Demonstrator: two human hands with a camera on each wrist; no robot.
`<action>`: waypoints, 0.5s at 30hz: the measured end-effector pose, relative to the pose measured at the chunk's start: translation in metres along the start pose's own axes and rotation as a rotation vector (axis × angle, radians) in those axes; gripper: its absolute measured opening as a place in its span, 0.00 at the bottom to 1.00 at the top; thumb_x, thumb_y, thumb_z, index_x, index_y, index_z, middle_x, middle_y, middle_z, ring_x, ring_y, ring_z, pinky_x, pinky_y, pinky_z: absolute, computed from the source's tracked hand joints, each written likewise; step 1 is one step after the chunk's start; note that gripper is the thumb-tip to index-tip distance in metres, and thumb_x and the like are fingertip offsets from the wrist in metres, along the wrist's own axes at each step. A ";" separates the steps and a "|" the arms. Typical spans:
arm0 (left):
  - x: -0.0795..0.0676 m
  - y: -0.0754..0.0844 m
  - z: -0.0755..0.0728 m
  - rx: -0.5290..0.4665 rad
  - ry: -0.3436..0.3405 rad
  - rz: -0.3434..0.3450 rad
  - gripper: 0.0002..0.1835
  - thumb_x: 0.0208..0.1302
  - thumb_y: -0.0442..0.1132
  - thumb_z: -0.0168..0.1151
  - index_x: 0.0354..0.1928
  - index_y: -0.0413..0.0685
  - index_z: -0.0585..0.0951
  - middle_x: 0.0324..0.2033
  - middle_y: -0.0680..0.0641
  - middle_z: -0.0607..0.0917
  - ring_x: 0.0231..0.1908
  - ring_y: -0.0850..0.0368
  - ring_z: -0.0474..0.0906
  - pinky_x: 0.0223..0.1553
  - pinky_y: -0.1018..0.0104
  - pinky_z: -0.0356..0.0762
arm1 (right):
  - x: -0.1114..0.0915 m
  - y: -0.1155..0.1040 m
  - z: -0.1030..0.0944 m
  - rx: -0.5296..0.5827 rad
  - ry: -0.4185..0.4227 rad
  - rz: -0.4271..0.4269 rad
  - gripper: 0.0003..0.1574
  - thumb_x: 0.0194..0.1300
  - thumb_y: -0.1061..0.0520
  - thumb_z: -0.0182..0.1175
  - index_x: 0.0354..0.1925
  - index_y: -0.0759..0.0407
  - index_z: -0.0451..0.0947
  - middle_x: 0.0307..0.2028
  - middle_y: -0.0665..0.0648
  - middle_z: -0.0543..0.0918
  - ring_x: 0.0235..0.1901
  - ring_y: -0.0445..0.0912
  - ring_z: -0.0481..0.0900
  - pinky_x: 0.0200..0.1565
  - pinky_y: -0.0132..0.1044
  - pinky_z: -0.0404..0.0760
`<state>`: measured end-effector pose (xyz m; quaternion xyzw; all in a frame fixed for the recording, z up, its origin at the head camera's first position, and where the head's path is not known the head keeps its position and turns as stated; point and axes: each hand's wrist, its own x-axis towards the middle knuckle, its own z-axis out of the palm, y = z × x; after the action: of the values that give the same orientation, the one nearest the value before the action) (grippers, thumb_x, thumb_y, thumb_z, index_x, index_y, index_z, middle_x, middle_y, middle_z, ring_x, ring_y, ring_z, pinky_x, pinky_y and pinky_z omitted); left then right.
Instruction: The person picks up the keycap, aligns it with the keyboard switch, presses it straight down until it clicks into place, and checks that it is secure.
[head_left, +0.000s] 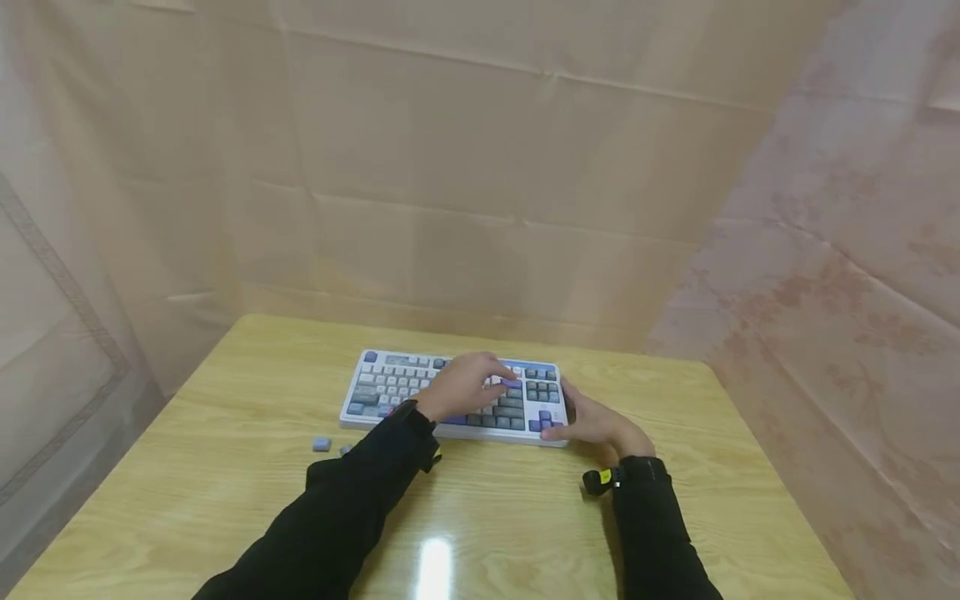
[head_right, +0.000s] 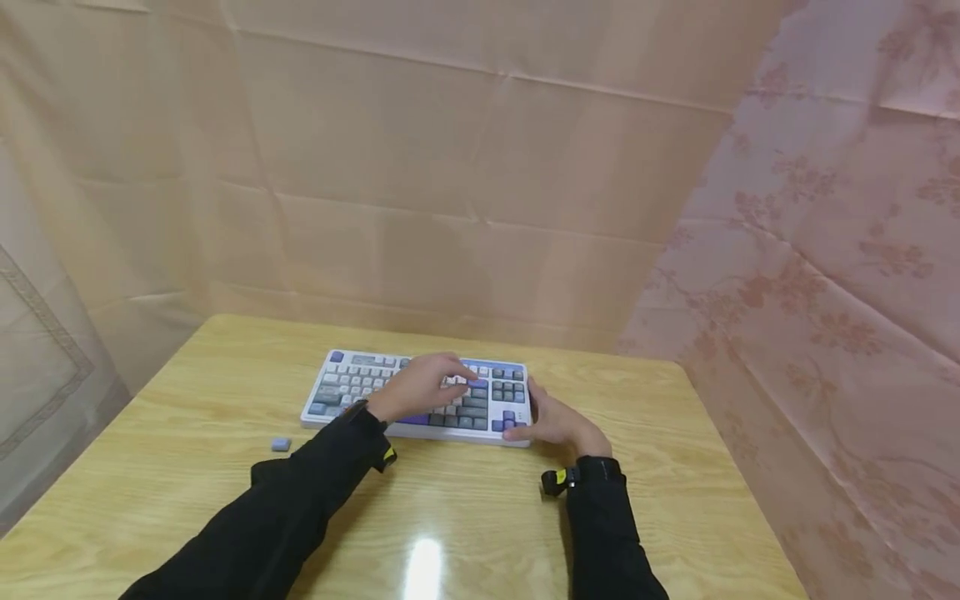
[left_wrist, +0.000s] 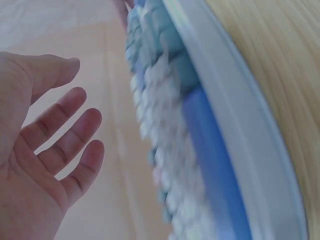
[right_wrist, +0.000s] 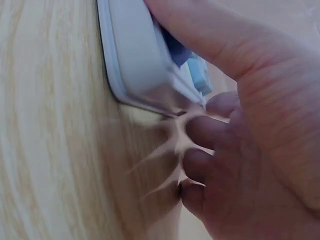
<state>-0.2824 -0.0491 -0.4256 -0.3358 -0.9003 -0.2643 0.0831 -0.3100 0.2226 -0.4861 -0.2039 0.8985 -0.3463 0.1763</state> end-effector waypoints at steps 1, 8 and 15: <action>-0.005 -0.002 -0.005 0.003 0.014 0.013 0.11 0.64 0.40 0.59 0.47 0.51 0.85 0.42 0.49 0.84 0.42 0.54 0.79 0.42 0.64 0.76 | -0.001 -0.001 -0.001 -0.031 0.019 -0.011 0.78 0.42 0.34 0.71 0.75 0.55 0.33 0.73 0.65 0.45 0.70 0.59 0.44 0.66 0.60 0.44; -0.047 -0.018 -0.039 0.058 0.097 0.029 0.13 0.64 0.42 0.59 0.50 0.55 0.83 0.42 0.52 0.83 0.41 0.61 0.78 0.42 0.65 0.76 | -0.001 -0.030 0.004 -0.256 0.175 -0.178 0.70 0.49 0.30 0.64 0.74 0.59 0.39 0.73 0.66 0.34 0.69 0.60 0.23 0.65 0.62 0.31; -0.088 -0.036 -0.060 0.097 0.126 0.020 0.14 0.63 0.44 0.61 0.49 0.52 0.83 0.41 0.51 0.83 0.43 0.57 0.78 0.43 0.61 0.77 | 0.000 -0.060 0.019 -0.364 0.162 -0.367 0.42 0.71 0.40 0.47 0.72 0.62 0.52 0.72 0.66 0.47 0.71 0.59 0.33 0.66 0.61 0.40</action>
<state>-0.2405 -0.1530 -0.4187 -0.3229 -0.9016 -0.2400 0.1587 -0.2870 0.1719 -0.4578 -0.3632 0.9052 -0.2205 -0.0012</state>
